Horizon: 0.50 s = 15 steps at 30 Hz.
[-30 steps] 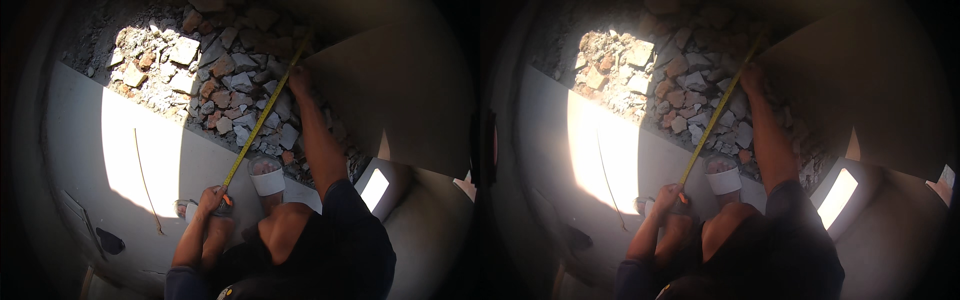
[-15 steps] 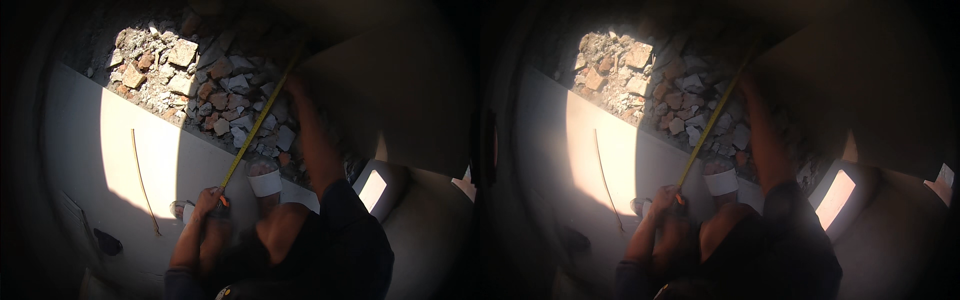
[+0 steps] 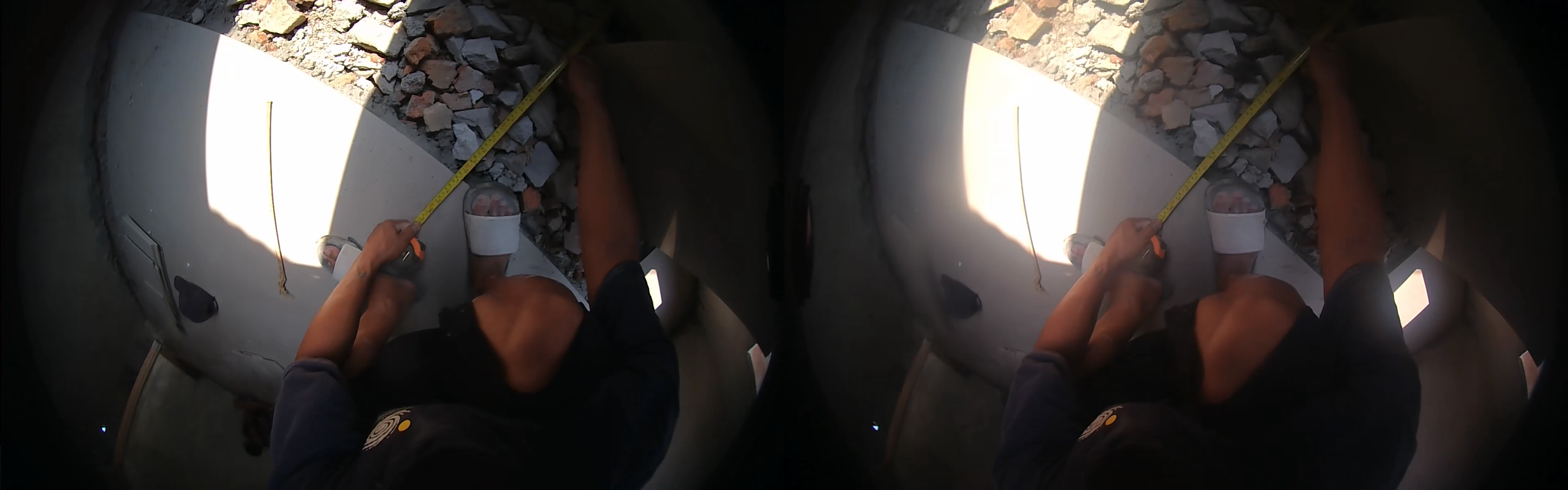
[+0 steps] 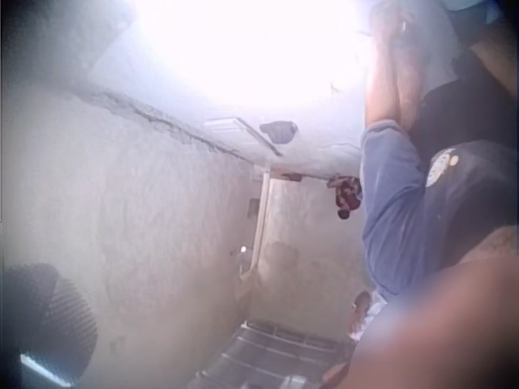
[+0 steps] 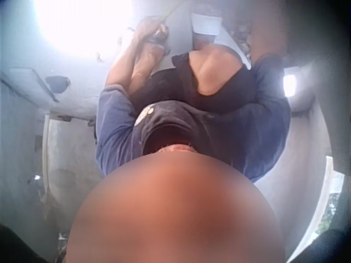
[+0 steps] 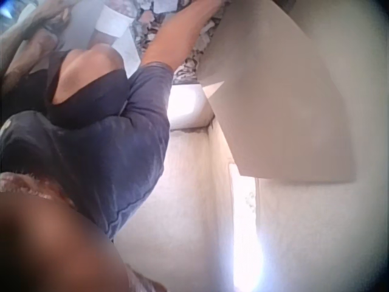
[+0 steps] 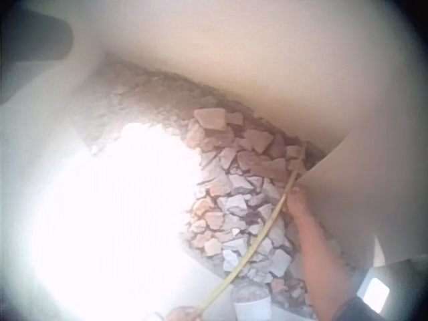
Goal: The person measures a floor area and a ceramic tile with a tape measure, then uses a manual tile cutter to score and snap the tile. The cut tile is carried to another room and placed against a wall.
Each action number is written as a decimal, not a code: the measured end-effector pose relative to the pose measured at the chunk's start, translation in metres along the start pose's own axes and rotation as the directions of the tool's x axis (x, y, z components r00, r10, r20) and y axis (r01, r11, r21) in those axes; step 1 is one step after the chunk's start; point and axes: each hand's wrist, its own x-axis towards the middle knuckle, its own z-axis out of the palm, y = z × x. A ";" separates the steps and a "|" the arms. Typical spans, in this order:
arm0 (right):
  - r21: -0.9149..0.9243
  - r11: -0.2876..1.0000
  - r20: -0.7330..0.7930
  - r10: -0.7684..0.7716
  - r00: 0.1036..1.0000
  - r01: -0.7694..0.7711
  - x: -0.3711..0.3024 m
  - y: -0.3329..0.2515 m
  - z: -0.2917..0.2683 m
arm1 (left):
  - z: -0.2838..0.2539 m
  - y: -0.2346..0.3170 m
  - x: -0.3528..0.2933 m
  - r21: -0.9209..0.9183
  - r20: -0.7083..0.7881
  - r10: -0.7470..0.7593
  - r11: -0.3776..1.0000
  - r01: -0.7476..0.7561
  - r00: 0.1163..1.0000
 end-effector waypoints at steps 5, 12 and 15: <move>0.600 0.676 0.188 0.400 0.897 -0.428 0.007 0.002 0.013 | 0.000 0.000 0.000 0.025 -0.005 0.009 1.000 -0.009 1.000; 0.470 0.791 0.130 0.377 0.917 -0.392 0.003 -0.003 0.008 | 0.000 0.002 -0.001 0.002 -0.021 0.017 1.000 -0.017 1.000; 0.620 0.633 0.182 0.458 0.870 -0.464 0.003 -0.008 0.002 | 0.000 0.001 0.001 0.000 -0.019 0.013 1.000 -0.013 1.000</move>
